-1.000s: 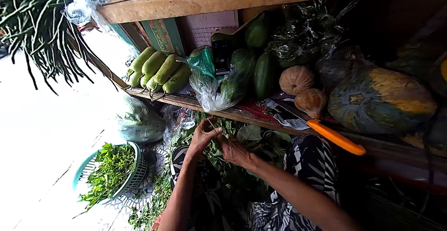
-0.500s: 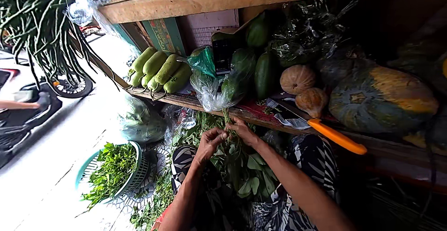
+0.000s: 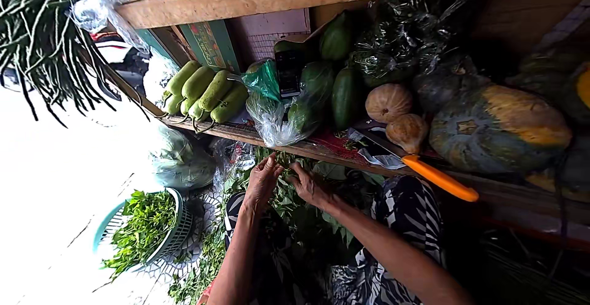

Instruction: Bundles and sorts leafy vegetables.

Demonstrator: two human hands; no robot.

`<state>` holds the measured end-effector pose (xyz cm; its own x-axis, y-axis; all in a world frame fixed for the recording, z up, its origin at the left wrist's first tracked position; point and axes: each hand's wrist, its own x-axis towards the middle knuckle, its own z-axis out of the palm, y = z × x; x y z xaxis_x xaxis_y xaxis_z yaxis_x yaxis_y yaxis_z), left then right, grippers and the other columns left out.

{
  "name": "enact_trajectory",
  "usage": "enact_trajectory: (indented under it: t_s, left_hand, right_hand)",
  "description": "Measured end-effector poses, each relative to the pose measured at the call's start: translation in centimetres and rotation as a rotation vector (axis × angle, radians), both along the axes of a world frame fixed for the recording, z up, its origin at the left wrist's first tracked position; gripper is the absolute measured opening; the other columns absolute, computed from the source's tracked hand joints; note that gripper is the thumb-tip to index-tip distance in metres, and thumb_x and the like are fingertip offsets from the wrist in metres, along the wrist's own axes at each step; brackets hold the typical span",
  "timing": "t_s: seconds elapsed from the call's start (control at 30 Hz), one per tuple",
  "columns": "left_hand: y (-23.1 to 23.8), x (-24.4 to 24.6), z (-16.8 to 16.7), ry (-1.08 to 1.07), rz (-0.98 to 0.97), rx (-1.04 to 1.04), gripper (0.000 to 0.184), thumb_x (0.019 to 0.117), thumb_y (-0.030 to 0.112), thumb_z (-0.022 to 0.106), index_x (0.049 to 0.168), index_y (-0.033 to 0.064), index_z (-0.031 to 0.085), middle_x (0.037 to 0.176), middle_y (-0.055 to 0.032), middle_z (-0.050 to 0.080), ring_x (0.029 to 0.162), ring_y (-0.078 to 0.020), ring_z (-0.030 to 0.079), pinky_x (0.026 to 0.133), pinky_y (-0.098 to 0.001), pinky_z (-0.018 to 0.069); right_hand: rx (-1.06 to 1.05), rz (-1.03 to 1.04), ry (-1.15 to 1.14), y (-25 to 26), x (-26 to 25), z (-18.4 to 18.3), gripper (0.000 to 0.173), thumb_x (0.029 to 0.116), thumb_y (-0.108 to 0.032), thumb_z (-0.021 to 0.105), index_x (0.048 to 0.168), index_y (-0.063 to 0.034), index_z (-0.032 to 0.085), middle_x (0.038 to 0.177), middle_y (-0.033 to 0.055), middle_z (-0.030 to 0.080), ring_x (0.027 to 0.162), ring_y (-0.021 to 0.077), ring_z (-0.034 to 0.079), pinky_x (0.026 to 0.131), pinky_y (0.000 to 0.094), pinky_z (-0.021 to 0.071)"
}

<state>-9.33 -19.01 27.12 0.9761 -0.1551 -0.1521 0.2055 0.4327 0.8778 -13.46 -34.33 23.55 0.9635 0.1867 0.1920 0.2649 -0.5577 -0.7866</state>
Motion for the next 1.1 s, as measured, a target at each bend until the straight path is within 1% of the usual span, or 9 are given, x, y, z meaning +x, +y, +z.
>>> enact_trajectory:
  t_s: [0.17, 0.33, 0.4, 0.47, 0.6, 0.67, 0.77, 0.93, 1.1]
  left_hand:
    - [0.6, -0.2, -0.5, -0.243, -0.103, 0.676, 0.051, 0.0913, 0.018, 0.073, 0.133, -0.0069, 0.058, 0.114, -0.0103, 0.068, 0.097, -0.0087, 0.064, 0.087, -0.0255, 0.0527]
    - [0.6, -0.8, -1.5, -0.809, -0.128, 1.330, 0.016, 0.0900, 0.019, 0.074, 0.094, 0.0056, 0.082, 0.099, -0.0157, 0.076, 0.102, -0.0408, 0.066, 0.097, -0.0631, 0.0399]
    - [0.4, -1.1, -2.2, -0.990, -0.104, 1.240, 0.012, 0.0876, 0.011, 0.071, 0.088, 0.0040, 0.081, 0.092, -0.0150, 0.075, 0.093, -0.0370, 0.067, 0.090, -0.0559, 0.0462]
    - [0.3, -1.4, -2.7, -1.011, -0.136, 1.018, 0.017, 0.0900, 0.012, 0.068, 0.088, -0.0004, 0.079, 0.094, -0.0150, 0.074, 0.094, -0.0273, 0.066, 0.090, -0.0412, 0.0494]
    - [-0.4, -2.0, -2.2, -0.545, -0.184, 0.379, 0.020, 0.1003, 0.008, 0.054, 0.097, 0.0011, 0.072, 0.085, 0.0041, 0.073, 0.081, -0.0030, 0.069, 0.082, -0.0241, 0.0580]
    - [-1.4, -1.8, -1.2, -0.210, -0.029, 0.050, 0.035, 0.1066, 0.005, 0.033, 0.112, -0.0014, 0.067, 0.069, 0.0063, 0.067, 0.062, -0.0030, 0.065, 0.070, -0.0224, 0.0582]
    - [-1.3, -1.0, 0.2, 0.070, 0.119, -0.176, 0.032, 0.1129, 0.015, 0.031, 0.124, 0.0001, 0.057, 0.100, -0.0038, 0.076, 0.081, -0.0069, 0.073, 0.077, -0.0218, 0.0599]
    - [-0.8, -0.6, 0.3, 0.033, 0.108, -0.044, 0.023, 0.1094, 0.006, 0.038, 0.120, -0.0057, 0.055, 0.101, -0.0079, 0.073, 0.087, -0.0093, 0.072, 0.082, -0.0222, 0.0594]
    - [0.0, -0.7, -0.2, -0.140, 0.030, 0.440, 0.032, 0.1001, 0.013, 0.060, 0.126, -0.0049, 0.061, 0.106, -0.0063, 0.072, 0.083, -0.0052, 0.065, 0.070, -0.0205, 0.0516]
  right_hand:
    - [-0.172, 0.125, -0.130, 0.9, -0.1, -2.3, 0.031, 0.1036, -0.016, 0.051, 0.125, 0.0003, 0.067, 0.102, 0.0247, 0.071, 0.083, 0.0429, 0.072, 0.074, 0.0585, 0.0549]
    - [-0.282, 0.185, 0.243, 0.7, -0.2, -0.7, 0.040, 0.1082, -0.025, 0.048, 0.127, 0.0065, 0.063, 0.113, 0.0312, 0.068, 0.109, 0.0481, 0.066, 0.098, 0.0612, 0.0463]
    - [-0.104, 0.134, 0.356, 0.2, 0.5, -0.3, 0.040, 0.1066, -0.021, 0.052, 0.132, 0.0086, 0.059, 0.121, 0.0300, 0.066, 0.117, 0.0422, 0.064, 0.103, 0.0555, 0.0455]
    - [0.194, 0.055, 0.372, -0.7, 1.6, -0.4, 0.036, 0.1034, -0.012, 0.055, 0.133, 0.0078, 0.056, 0.106, 0.0235, 0.068, 0.091, 0.0292, 0.067, 0.084, 0.0442, 0.0549]
    - [0.695, -0.145, 0.414, -2.0, 3.2, -0.1, 0.030, 0.0996, -0.011, 0.064, 0.124, 0.0058, 0.058, 0.095, 0.0093, 0.069, 0.076, 0.0104, 0.064, 0.072, 0.0284, 0.0544]
    - [0.739, -0.138, 0.379, -1.4, 2.7, 0.4, 0.032, 0.1002, -0.012, 0.064, 0.126, 0.0047, 0.056, 0.092, 0.0078, 0.070, 0.070, 0.0092, 0.065, 0.064, 0.0263, 0.0544]
    - [0.521, -0.080, 0.204, 0.0, 1.1, 1.3, 0.040, 0.1024, -0.019, 0.061, 0.133, 0.0056, 0.055, 0.099, 0.0141, 0.068, 0.071, 0.0128, 0.064, 0.067, 0.0289, 0.0555]
    - [0.133, -0.065, -0.106, 0.2, 0.0, -0.1, 0.037, 0.1031, -0.020, 0.057, 0.131, 0.0027, 0.064, 0.117, 0.0218, 0.072, 0.103, 0.0349, 0.072, 0.091, 0.0506, 0.0552]
    - [-0.062, 0.031, -0.202, 0.8, -0.3, -1.9, 0.031, 0.1019, -0.015, 0.055, 0.125, -0.0006, 0.069, 0.100, 0.0227, 0.072, 0.082, 0.0392, 0.073, 0.072, 0.0553, 0.0570]
